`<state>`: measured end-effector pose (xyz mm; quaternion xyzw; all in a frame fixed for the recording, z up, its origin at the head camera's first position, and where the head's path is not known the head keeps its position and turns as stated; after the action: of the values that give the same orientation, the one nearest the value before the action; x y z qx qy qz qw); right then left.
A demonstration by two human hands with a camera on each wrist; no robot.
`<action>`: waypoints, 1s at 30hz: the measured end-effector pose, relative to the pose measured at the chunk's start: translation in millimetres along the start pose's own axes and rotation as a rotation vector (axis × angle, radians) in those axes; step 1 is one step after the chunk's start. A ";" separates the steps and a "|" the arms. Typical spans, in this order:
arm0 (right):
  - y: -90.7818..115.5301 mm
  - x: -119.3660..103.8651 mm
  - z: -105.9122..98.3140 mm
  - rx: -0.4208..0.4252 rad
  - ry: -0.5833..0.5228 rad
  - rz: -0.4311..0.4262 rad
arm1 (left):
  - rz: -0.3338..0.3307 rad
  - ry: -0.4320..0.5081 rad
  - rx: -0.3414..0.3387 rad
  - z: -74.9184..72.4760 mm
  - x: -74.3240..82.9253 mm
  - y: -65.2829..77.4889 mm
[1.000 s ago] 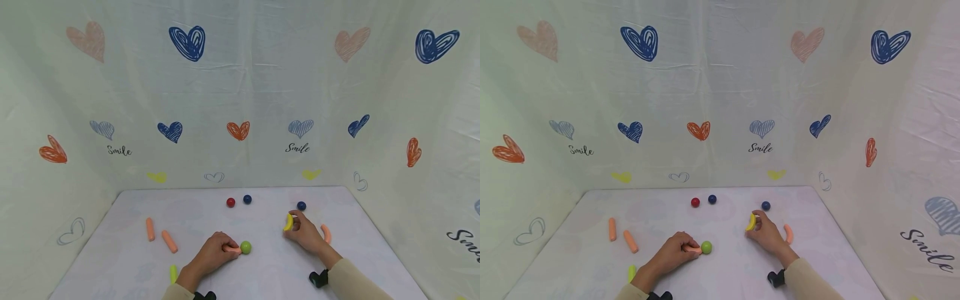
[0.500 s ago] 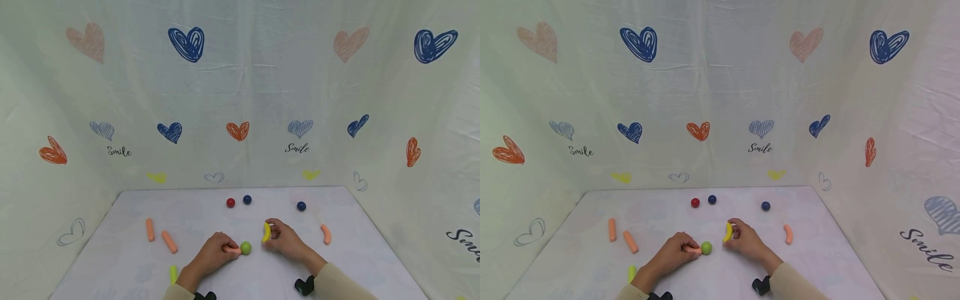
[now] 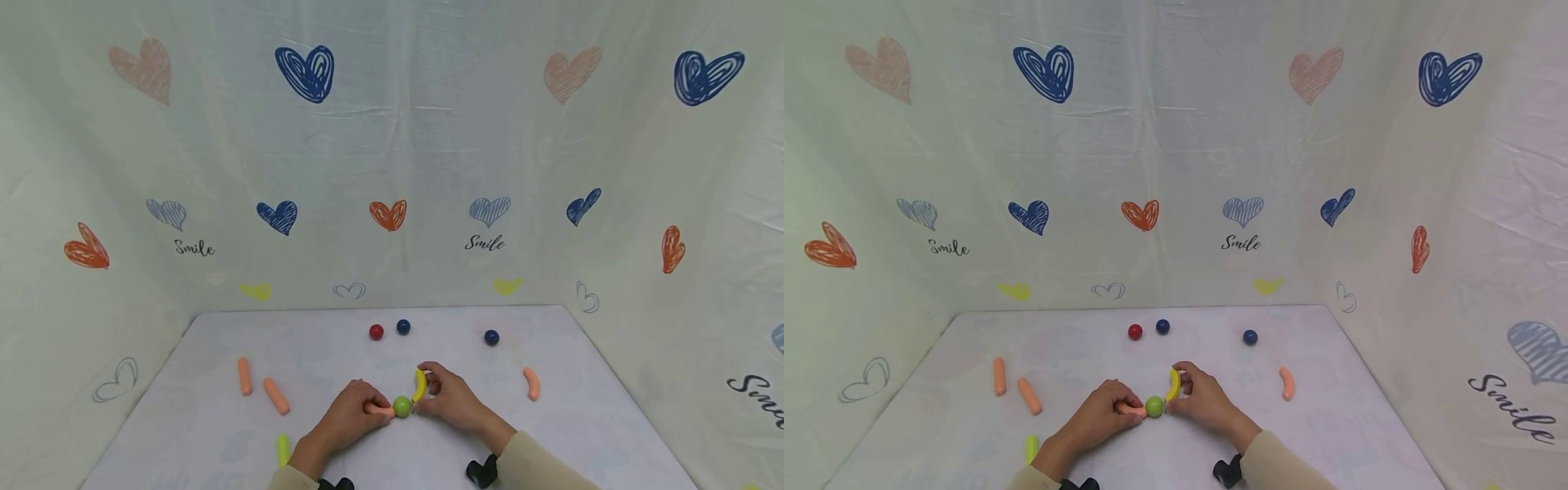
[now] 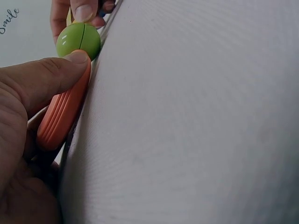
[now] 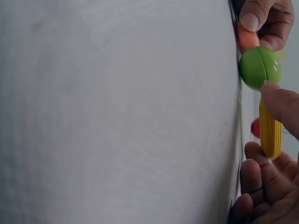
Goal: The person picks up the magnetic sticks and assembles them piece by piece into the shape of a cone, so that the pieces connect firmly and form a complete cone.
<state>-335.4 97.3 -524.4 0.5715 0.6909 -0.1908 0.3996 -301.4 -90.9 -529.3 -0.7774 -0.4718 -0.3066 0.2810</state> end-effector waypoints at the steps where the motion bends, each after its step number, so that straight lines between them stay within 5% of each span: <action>1: 0.2 -0.4 0.2 0.003 0.006 0.001 | 0.003 0.000 0.001 -0.1 0.0 -0.1; 19: 2.5 -1.8 1.8 0.006 0.034 -0.007 | 0.006 0.023 -0.007 1.7 2.1 0.8; 30: 1.8 0.6 1.4 0.005 0.045 0.006 | 0.066 0.053 0.015 4.5 10.4 2.5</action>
<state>-333.2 97.2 -525.3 0.5788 0.6976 -0.1783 0.3829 -294.4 -82.8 -524.9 -0.7820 -0.4406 -0.3141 0.3093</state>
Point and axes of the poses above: each hand's wrist, its own y-axis away from the middle knuckle, its own z-axis out of the palm, x = y × z, the point moved 10 cm from there along -y, towards the middle knuckle, and after that the axes turned 11 degrees about z, right-handed, at the moved point
